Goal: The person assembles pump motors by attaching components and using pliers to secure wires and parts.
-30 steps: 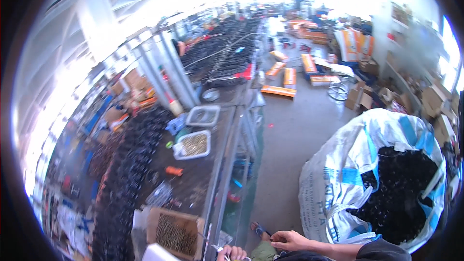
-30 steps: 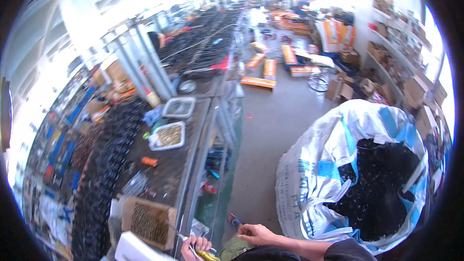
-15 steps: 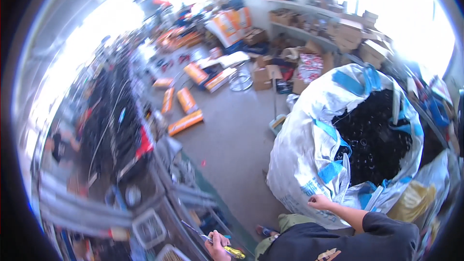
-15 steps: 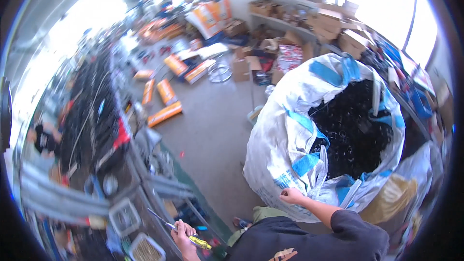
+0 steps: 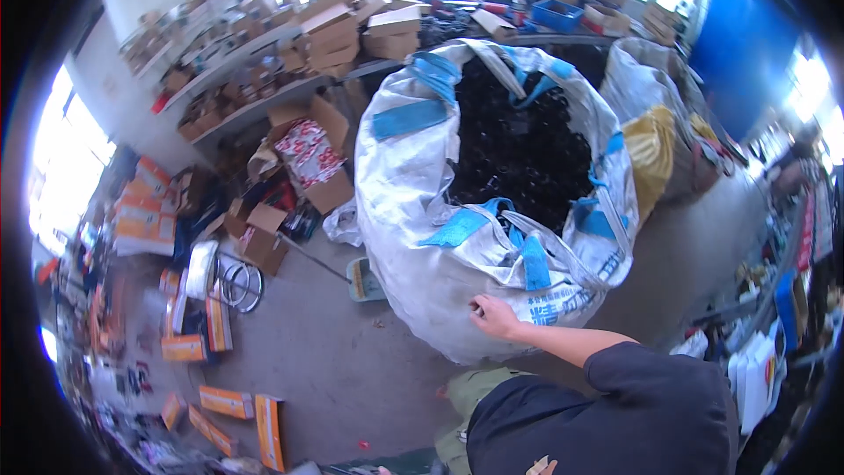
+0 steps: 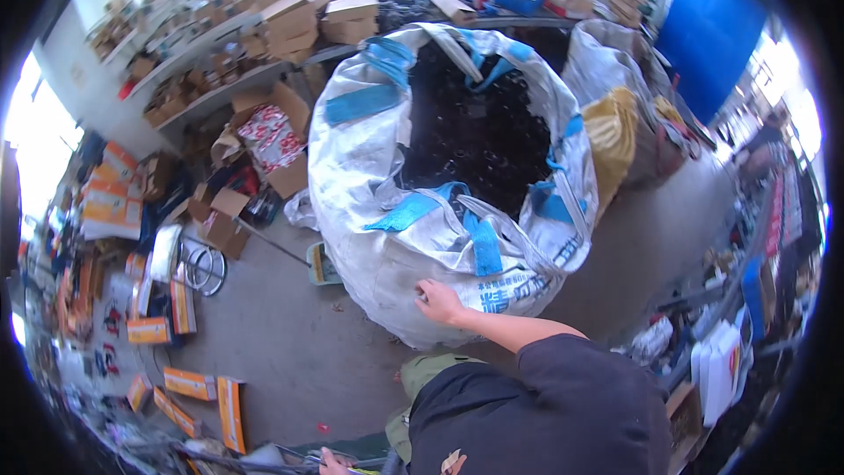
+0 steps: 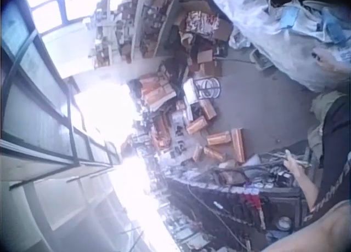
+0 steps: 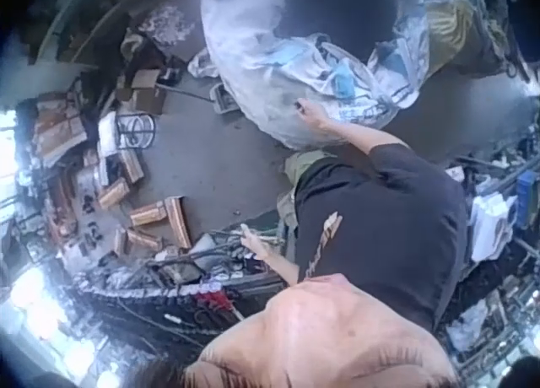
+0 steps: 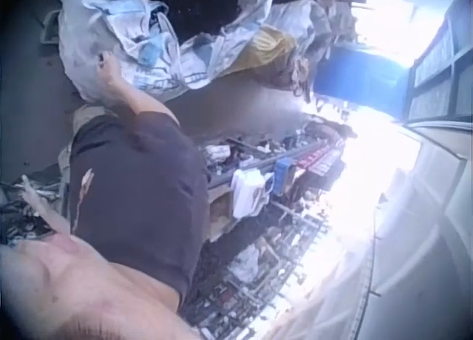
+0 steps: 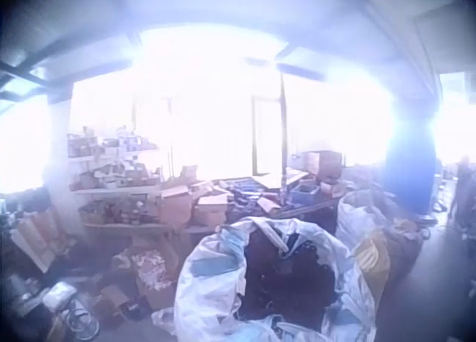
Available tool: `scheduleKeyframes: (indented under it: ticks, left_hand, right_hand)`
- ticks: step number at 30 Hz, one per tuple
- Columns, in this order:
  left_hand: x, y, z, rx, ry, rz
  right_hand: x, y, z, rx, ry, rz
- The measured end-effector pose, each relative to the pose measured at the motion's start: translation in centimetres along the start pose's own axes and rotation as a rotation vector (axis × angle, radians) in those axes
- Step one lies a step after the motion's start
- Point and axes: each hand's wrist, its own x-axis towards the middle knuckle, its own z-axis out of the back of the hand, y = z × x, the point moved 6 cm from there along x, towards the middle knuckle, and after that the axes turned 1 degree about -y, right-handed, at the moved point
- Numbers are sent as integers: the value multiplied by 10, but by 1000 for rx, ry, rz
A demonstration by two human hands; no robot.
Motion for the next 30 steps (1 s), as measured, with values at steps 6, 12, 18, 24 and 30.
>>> scheduleKeyframes:
  ticks: [6, 12, 18, 24, 30]
  left_hand:
    - [81, -41, -44, 142, 317, -51]
    - [130, -111, -249, 303, 794, -320]
    - [75, -171, -505, 743, 835, -990]
    - [66, -126, -533, 531, 546, -1088]
    - [114, -71, -490, 793, 196, -1667]
  right_hand:
    - [-9, 31, -9, 157, -93, -101]
    - [-37, -28, 46, 131, -271, -379]
    - [151, -180, 107, -120, -390, -423]
    - [381, -316, 75, -870, -276, -212]
    - [504, -420, -20, -1281, 174, 89]
